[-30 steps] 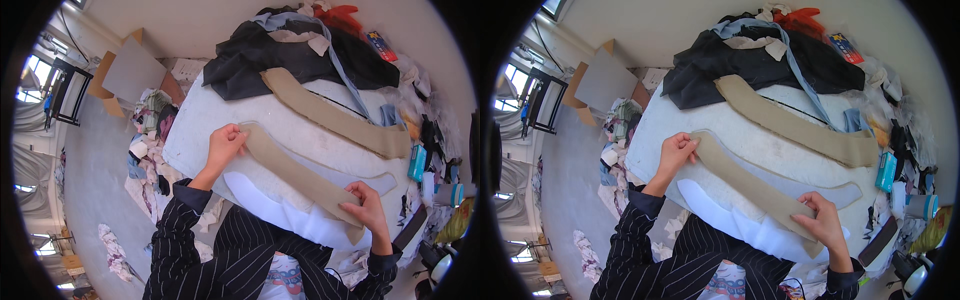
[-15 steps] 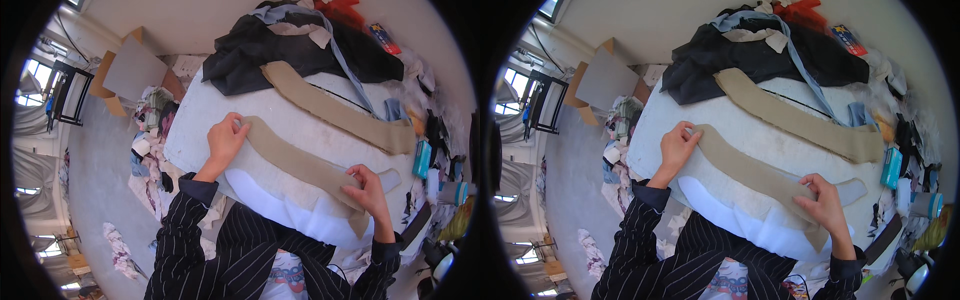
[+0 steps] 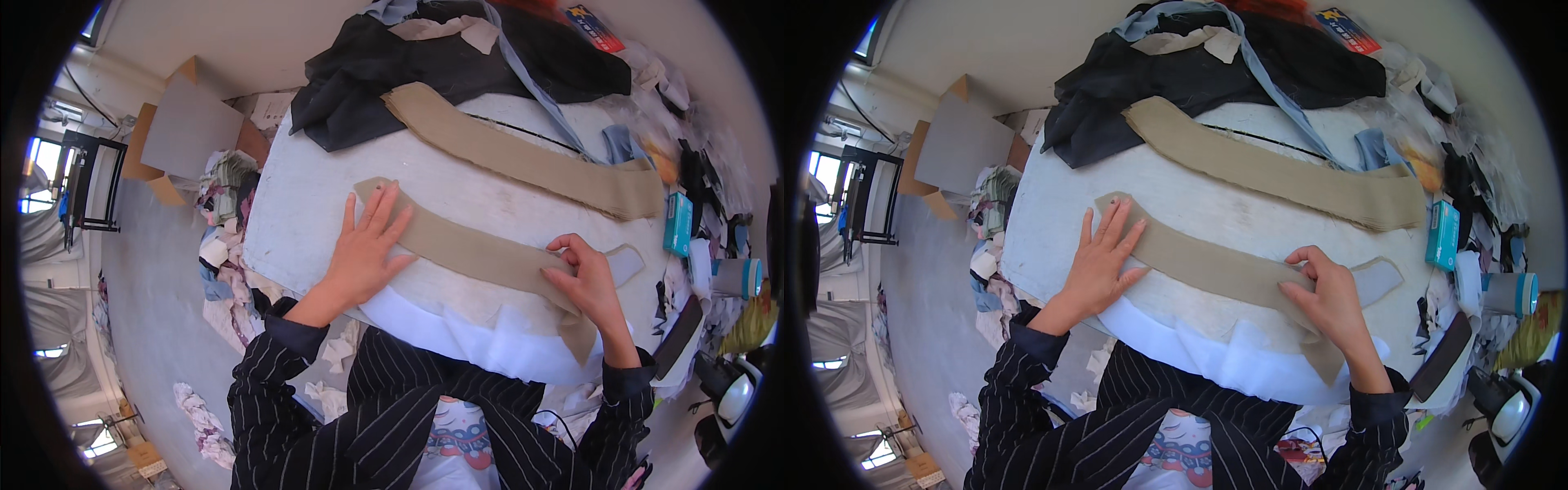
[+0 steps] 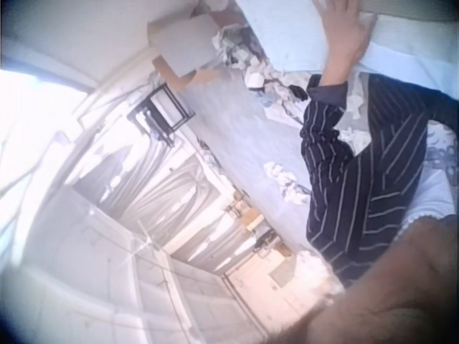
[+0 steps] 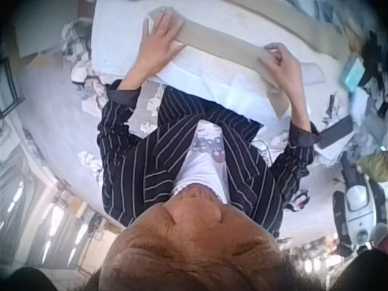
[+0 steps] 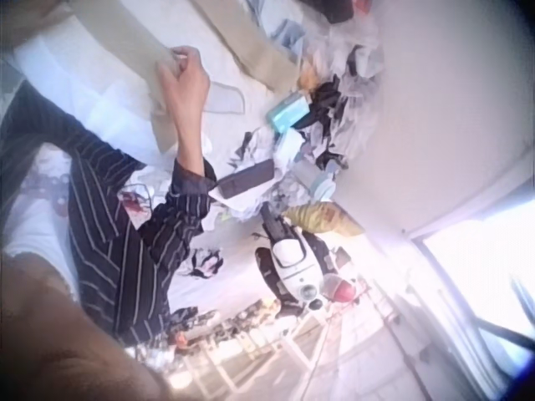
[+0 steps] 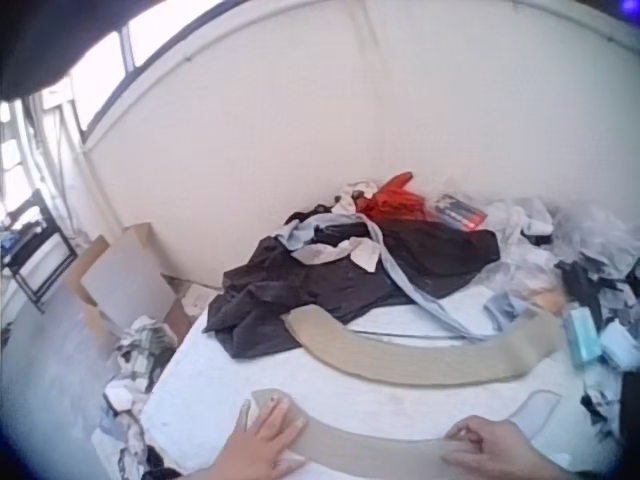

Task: The person folds several pieces of fabric on a white table. They smooth and align each piece, then fold it in half and place it aside. The person handles light blue, beige, and white fabric pieces one at a time.

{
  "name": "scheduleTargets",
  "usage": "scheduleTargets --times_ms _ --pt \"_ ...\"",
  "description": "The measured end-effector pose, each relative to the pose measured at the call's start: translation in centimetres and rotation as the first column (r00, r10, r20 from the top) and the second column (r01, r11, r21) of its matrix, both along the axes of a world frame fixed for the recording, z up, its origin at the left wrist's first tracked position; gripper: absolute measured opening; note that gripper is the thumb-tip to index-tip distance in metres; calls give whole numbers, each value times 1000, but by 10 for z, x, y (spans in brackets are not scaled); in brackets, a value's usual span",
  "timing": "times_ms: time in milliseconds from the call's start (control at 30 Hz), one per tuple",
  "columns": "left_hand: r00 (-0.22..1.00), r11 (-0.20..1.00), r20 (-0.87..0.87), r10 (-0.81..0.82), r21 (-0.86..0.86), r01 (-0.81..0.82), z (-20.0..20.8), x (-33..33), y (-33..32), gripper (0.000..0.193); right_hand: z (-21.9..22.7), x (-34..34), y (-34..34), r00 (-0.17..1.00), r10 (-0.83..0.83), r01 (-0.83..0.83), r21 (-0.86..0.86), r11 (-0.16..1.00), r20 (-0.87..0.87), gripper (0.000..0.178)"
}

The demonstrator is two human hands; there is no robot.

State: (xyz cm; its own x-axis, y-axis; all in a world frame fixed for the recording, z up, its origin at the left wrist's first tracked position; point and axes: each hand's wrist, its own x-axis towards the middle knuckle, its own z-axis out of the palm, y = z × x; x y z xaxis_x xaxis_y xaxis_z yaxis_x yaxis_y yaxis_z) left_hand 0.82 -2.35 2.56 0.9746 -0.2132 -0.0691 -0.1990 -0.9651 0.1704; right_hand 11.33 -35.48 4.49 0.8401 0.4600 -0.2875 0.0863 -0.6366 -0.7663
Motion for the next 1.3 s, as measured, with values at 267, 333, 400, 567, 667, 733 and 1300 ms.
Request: scheduleTargets --times_ms 267,333,400,567,667,733,1300 --pt "964 974 -141 -227 -22 226 -1 9 -22 78 -4 -1 -9 993 -4 4 2 1000 115 32" --pt "961 969 -128 -247 -23 246 0 11 -15 78 0 2 -11 994 -8 12 -36 999 112 32" --pt "958 966 -122 -259 -23 258 1 12 -12 78 -2 2 -12 991 -5 13 -57 998 137 33" --pt "962 971 -132 -239 -28 238 4 14 -14 76 -18 1 -11 977 0 23 -107 994 212 35" --pt "975 976 -55 -213 32 215 17 18 -39 76 -18 0 -11 972 5 21 -110 994 233 35" --pt "941 941 -35 -338 -27 337 12 23 -54 76 -19 0 -10 973 1 29 -125 992 230 35" --pt "903 904 -57 -426 18 428 11 35 -67 78 -17 4 -28 970 -36 78 -170 982 240 37"
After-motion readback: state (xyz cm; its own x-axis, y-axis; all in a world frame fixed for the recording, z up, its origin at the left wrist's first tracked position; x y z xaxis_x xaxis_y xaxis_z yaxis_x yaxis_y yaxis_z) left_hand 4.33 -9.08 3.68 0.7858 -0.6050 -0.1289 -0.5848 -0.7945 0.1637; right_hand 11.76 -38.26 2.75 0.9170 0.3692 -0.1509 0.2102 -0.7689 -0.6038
